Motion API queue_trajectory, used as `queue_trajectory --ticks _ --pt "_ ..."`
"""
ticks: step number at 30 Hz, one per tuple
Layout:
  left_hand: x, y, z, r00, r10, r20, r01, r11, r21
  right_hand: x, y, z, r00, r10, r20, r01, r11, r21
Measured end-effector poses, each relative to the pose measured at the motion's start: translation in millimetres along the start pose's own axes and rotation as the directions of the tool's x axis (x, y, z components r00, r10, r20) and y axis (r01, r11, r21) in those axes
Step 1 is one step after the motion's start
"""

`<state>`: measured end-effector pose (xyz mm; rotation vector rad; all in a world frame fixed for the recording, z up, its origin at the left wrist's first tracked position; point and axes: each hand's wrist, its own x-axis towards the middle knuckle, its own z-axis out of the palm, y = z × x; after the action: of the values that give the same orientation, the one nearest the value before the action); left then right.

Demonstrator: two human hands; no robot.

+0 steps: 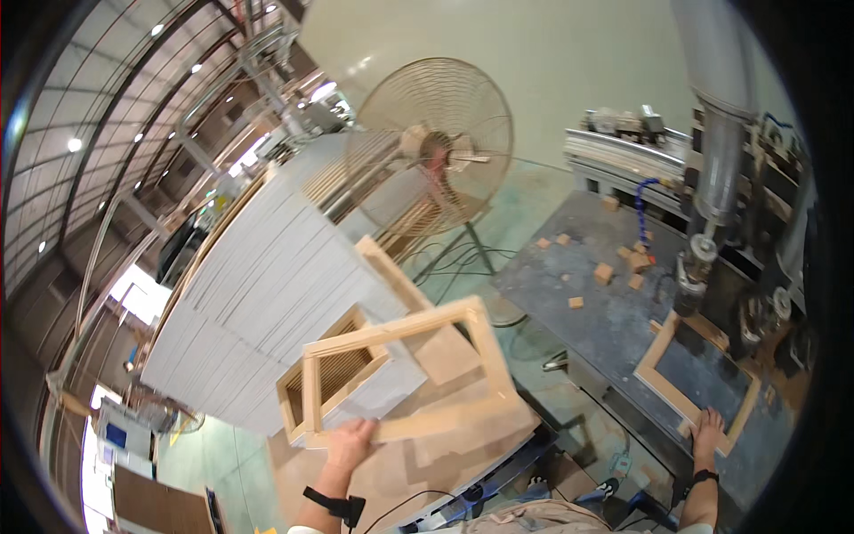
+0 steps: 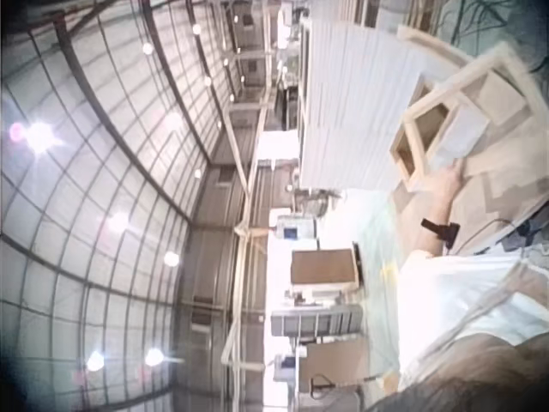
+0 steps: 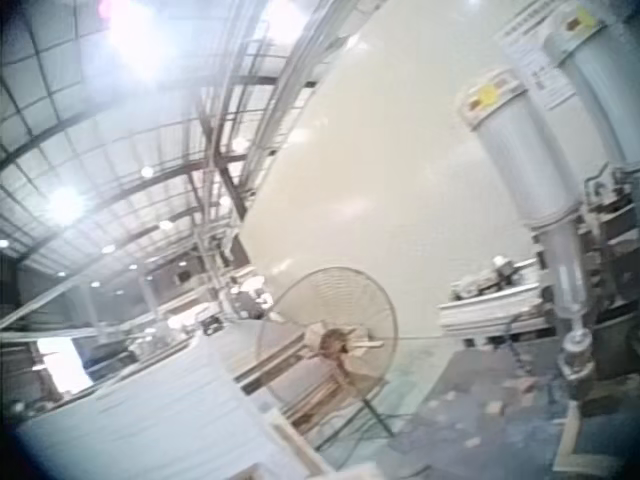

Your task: The recorder takes wooden frame components from a machine, aligns them, and stacks the completed frames onto a large pallet.

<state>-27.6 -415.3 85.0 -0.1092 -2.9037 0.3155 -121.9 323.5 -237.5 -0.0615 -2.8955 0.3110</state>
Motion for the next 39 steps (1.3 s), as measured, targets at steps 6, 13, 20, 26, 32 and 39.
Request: queue_trajectory --ticks 6,13,20,26,32,39 --pt "-58.7 -131.3 25.3 0.918 -0.355 -0.176 0.361 0.932 0.003 17.8 -61.6 -33.9 0.977 0.205 0.051 -0.207 0.978 0.020" --pt "-63.9 -174.9 85.7 0.868 -0.465 -0.172 0.462 0.885 -0.059 -1.9 -29.7 -145.7 0.973 0.231 -0.015 -0.217 0.935 0.281" --pt "-70.6 -166.0 85.8 0.724 -0.687 0.061 0.687 0.709 -0.160 -81.0 42.3 -248.3 0.860 0.401 -0.316 -0.331 0.909 0.253" --pt "-71.9 -177.6 111.6 0.758 -0.652 0.021 0.643 0.741 -0.195 -161.2 13.4 -311.2 0.582 0.732 -0.355 -0.549 0.676 0.492" --pt "-38.9 -155.5 141.6 0.737 -0.505 -0.450 0.613 0.780 0.128 -259.0 -80.5 -404.5 0.052 0.911 -0.410 -0.596 0.358 0.719" --pt "207.2 253.6 115.3 0.954 -0.017 -0.300 -0.260 0.452 -0.853 -312.9 -151.7 -476.9 -0.450 0.824 -0.345 -0.329 0.207 0.922"
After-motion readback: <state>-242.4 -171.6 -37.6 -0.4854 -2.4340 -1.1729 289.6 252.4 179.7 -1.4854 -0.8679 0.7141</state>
